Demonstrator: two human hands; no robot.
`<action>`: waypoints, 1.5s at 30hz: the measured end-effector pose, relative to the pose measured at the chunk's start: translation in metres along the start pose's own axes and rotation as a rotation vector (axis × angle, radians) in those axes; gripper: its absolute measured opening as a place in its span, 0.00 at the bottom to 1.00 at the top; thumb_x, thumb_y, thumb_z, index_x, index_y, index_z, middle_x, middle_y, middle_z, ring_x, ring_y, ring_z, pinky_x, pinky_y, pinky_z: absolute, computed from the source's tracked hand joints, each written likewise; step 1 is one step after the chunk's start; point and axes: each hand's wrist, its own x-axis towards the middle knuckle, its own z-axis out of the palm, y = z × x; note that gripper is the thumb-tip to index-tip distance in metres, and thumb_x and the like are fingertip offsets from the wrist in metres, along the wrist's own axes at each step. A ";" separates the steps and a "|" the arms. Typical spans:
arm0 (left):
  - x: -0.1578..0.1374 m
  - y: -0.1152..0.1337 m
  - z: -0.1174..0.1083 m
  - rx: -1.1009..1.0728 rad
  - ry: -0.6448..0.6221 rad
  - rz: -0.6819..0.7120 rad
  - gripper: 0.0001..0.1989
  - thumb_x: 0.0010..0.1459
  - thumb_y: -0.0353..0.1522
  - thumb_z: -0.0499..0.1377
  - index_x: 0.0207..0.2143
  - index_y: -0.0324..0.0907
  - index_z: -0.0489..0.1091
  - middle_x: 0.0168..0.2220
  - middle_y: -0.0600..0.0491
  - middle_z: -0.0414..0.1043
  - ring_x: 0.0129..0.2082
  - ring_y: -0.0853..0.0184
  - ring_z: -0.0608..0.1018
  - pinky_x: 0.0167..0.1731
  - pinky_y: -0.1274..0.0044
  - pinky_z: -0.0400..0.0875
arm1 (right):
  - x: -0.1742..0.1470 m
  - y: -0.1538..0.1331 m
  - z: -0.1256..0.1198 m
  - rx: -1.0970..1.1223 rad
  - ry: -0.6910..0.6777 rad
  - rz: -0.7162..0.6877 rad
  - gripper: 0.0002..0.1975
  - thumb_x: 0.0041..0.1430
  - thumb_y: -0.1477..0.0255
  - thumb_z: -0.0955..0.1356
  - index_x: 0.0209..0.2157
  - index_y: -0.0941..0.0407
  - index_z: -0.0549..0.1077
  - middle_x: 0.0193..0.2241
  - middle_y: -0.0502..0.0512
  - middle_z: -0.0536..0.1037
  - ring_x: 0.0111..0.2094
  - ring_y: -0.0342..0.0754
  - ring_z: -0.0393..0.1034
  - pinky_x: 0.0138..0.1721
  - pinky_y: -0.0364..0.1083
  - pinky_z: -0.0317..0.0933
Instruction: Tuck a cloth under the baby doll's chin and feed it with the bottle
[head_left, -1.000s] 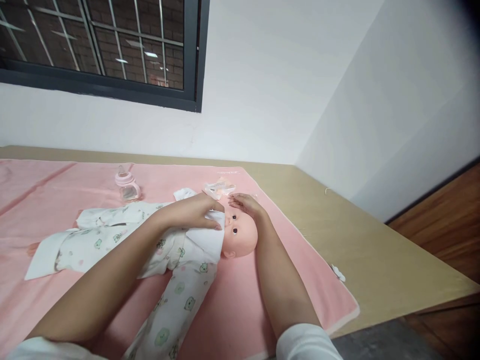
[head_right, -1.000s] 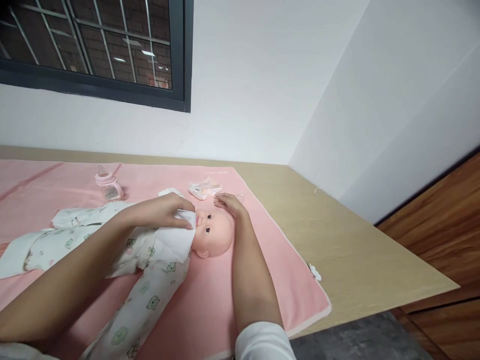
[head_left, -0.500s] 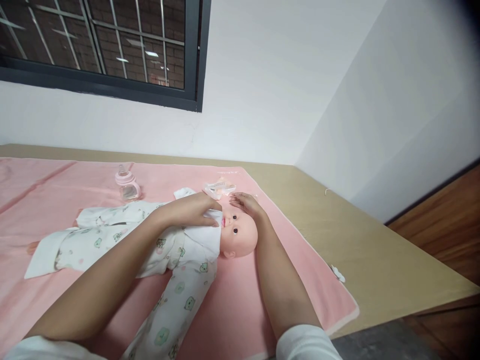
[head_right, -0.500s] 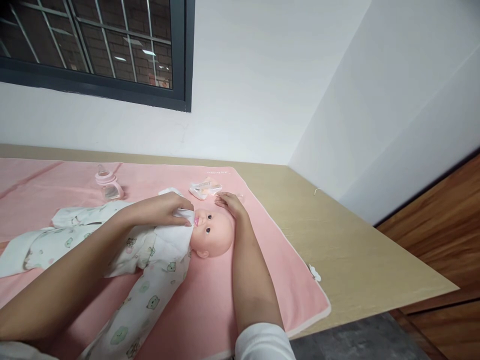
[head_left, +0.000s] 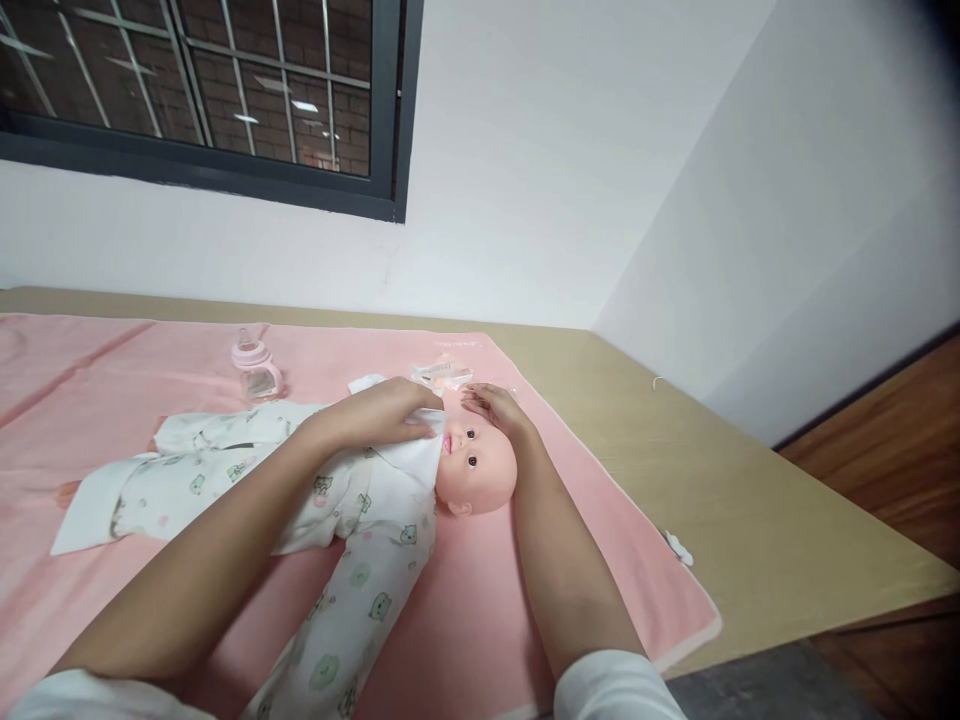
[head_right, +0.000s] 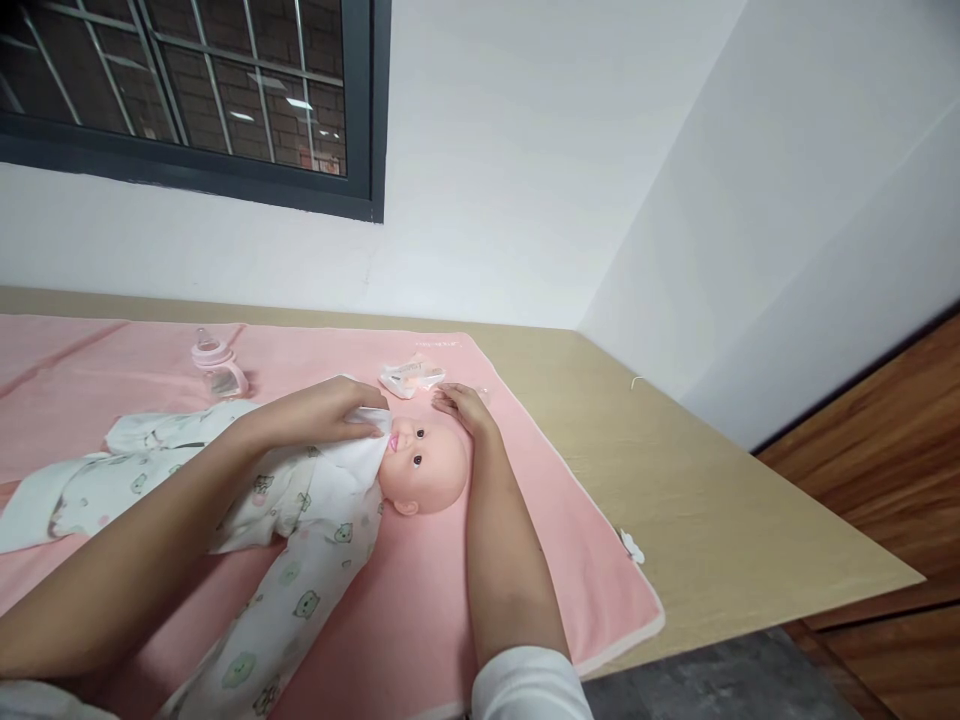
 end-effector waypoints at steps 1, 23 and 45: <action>0.000 0.000 0.000 -0.006 0.010 0.004 0.09 0.57 0.29 0.54 0.36 0.39 0.75 0.35 0.51 0.77 0.34 0.63 0.75 0.33 0.77 0.65 | 0.000 0.000 0.000 0.001 0.002 0.001 0.05 0.62 0.78 0.69 0.31 0.60 0.78 0.29 0.56 0.81 0.32 0.44 0.77 0.44 0.42 0.73; 0.008 -0.008 0.011 -0.048 0.171 0.021 0.11 0.59 0.27 0.55 0.37 0.41 0.78 0.45 0.50 0.79 0.43 0.61 0.79 0.42 0.75 0.69 | 0.010 0.007 -0.006 -0.012 -0.018 -0.017 0.02 0.59 0.76 0.71 0.33 0.60 0.78 0.31 0.56 0.81 0.34 0.44 0.77 0.47 0.43 0.73; 0.009 -0.006 0.015 -0.222 0.063 0.085 0.10 0.54 0.24 0.61 0.35 0.40 0.81 0.39 0.51 0.77 0.38 0.67 0.77 0.39 0.79 0.67 | 0.009 0.006 -0.003 0.008 0.003 -0.012 0.06 0.62 0.79 0.67 0.34 0.61 0.77 0.29 0.55 0.80 0.30 0.42 0.76 0.44 0.42 0.73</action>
